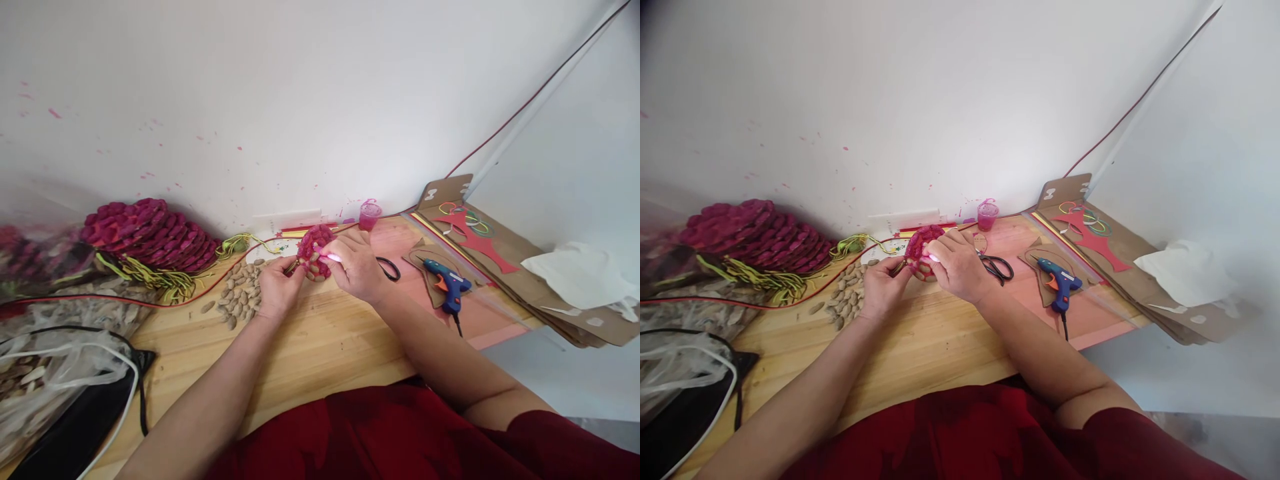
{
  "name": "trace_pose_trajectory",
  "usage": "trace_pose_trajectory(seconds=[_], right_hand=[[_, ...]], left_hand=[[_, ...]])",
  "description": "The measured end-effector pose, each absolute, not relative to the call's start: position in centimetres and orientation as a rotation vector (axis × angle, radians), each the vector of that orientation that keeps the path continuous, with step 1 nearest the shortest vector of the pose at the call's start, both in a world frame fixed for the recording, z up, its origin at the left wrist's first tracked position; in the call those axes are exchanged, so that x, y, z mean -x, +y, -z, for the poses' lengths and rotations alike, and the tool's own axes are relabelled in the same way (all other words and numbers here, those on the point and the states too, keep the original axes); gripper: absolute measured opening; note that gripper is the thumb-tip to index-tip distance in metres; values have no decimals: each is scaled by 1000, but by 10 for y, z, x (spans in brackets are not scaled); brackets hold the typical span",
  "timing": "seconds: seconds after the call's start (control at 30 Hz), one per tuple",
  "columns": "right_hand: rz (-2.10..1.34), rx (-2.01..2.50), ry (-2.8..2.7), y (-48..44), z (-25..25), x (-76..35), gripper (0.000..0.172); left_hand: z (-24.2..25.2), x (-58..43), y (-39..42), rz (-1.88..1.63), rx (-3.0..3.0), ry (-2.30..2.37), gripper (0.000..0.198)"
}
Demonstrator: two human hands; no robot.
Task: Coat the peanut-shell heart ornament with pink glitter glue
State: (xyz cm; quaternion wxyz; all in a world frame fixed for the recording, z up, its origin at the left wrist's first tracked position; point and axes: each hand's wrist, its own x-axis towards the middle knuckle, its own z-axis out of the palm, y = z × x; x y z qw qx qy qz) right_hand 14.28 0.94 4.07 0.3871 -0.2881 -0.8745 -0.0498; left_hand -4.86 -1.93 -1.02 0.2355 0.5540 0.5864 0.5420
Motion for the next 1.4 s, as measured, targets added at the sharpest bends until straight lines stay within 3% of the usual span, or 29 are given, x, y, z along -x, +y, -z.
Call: trace_pose_trajectory(seconds=[0.67, 1.4], right_hand=[[104, 695, -2305, 16, -41, -146, 10], [-53, 689, -2280, 20, -44, -152, 11]], left_hand=[[7, 50, -17, -1478, -1418, 1608, 20], [9, 51, -15, -1450, -1404, 1585, 25]])
